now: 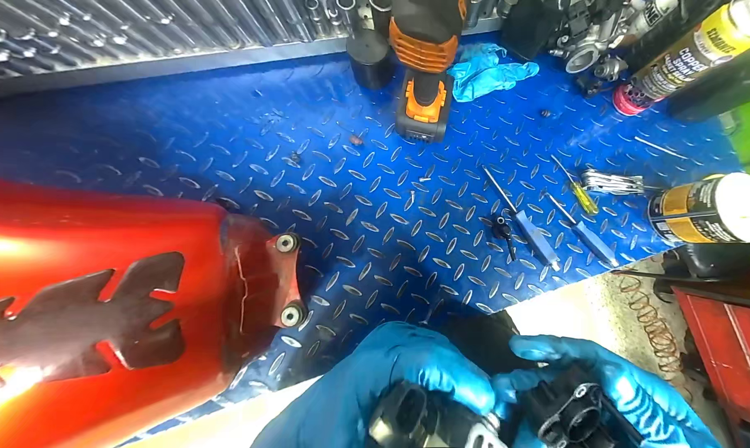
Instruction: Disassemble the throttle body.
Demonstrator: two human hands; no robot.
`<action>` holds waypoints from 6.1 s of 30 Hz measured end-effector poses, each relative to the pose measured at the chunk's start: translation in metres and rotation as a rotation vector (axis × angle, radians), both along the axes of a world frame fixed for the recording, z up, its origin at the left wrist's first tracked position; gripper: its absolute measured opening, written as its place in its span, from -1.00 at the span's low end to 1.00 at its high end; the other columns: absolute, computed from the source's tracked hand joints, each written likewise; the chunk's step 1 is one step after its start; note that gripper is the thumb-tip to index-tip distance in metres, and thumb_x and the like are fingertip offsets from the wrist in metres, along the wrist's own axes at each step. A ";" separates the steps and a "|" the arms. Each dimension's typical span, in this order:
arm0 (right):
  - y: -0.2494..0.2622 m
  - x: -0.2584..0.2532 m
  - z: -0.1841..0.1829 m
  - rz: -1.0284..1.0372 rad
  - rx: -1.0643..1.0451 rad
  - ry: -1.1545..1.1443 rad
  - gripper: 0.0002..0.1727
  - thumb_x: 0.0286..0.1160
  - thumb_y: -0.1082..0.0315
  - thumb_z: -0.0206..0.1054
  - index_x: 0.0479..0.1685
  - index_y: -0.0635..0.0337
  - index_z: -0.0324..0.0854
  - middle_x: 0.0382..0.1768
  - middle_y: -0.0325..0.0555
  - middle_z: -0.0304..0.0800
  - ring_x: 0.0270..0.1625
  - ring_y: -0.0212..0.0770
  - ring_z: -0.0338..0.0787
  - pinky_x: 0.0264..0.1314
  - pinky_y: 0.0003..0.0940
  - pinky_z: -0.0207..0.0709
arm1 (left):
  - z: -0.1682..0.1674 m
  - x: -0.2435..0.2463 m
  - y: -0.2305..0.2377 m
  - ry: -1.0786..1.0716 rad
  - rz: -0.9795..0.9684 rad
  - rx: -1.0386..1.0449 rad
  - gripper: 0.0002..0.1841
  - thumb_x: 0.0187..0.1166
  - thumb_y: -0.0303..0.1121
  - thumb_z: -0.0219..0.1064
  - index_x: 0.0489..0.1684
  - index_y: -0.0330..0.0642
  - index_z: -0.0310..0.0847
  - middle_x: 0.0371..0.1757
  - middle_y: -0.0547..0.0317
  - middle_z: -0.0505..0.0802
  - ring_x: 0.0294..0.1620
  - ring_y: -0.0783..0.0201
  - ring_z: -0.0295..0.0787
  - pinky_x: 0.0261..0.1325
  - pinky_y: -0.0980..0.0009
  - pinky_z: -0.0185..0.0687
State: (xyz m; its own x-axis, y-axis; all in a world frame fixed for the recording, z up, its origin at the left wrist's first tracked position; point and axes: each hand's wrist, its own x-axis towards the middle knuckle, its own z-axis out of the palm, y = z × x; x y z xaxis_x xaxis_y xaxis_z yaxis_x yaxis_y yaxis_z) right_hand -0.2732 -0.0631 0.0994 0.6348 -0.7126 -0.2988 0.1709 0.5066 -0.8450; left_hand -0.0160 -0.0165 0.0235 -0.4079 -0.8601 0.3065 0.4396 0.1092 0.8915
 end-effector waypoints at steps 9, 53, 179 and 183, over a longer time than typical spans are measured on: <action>-0.002 -0.006 -0.005 0.027 0.078 -0.053 -0.40 0.85 0.07 0.00 0.69 0.28 0.35 0.54 0.09 0.61 0.49 -0.04 0.68 0.44 -0.16 0.64 | 0.015 0.004 -0.009 -0.105 -0.036 -0.083 -0.50 0.59 0.00 0.27 0.20 -0.26 0.71 0.10 -0.06 0.88 0.12 0.24 0.77 0.24 0.30 0.62; 0.008 -0.038 -0.022 -0.336 0.151 -0.083 -0.50 0.74 0.20 0.16 0.61 0.15 0.47 0.47 0.08 0.67 0.16 -0.13 0.84 0.17 -0.26 0.74 | 0.002 -0.036 -0.006 -0.278 -0.080 0.052 -0.15 0.32 -0.08 0.65 0.63 -0.22 0.34 0.63 -0.16 0.48 0.70 0.09 0.34 0.70 0.22 0.38; 0.009 -0.026 -0.025 -0.006 -0.674 0.522 -0.38 0.38 -0.04 0.57 0.33 0.20 0.72 0.22 -0.06 0.84 0.33 -0.36 0.73 0.43 -0.36 0.60 | -0.011 -0.038 0.003 -0.313 0.129 0.237 -0.22 0.80 0.27 -0.30 0.62 -0.21 0.38 0.51 0.15 0.67 0.53 0.42 0.55 0.59 0.37 0.49; -0.007 -0.021 -0.044 -0.022 -0.546 0.399 -0.50 0.79 0.00 0.14 0.31 0.21 0.72 0.17 -0.21 0.85 0.23 -0.49 0.76 0.36 -0.47 0.64 | -0.014 -0.040 -0.005 -0.250 0.267 0.437 -0.25 0.77 0.29 -0.31 0.36 -0.12 0.59 0.11 0.40 0.85 0.13 0.64 0.73 0.21 0.60 0.66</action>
State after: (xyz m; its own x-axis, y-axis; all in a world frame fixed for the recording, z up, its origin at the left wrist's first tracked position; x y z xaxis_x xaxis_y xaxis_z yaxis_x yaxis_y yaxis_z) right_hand -0.2941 -0.0703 0.0554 0.5337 -0.8397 -0.1010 -0.2022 -0.0107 -0.9793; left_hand -0.0556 -0.0212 0.0097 -0.1732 -0.9684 -0.1792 0.2175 -0.2151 0.9521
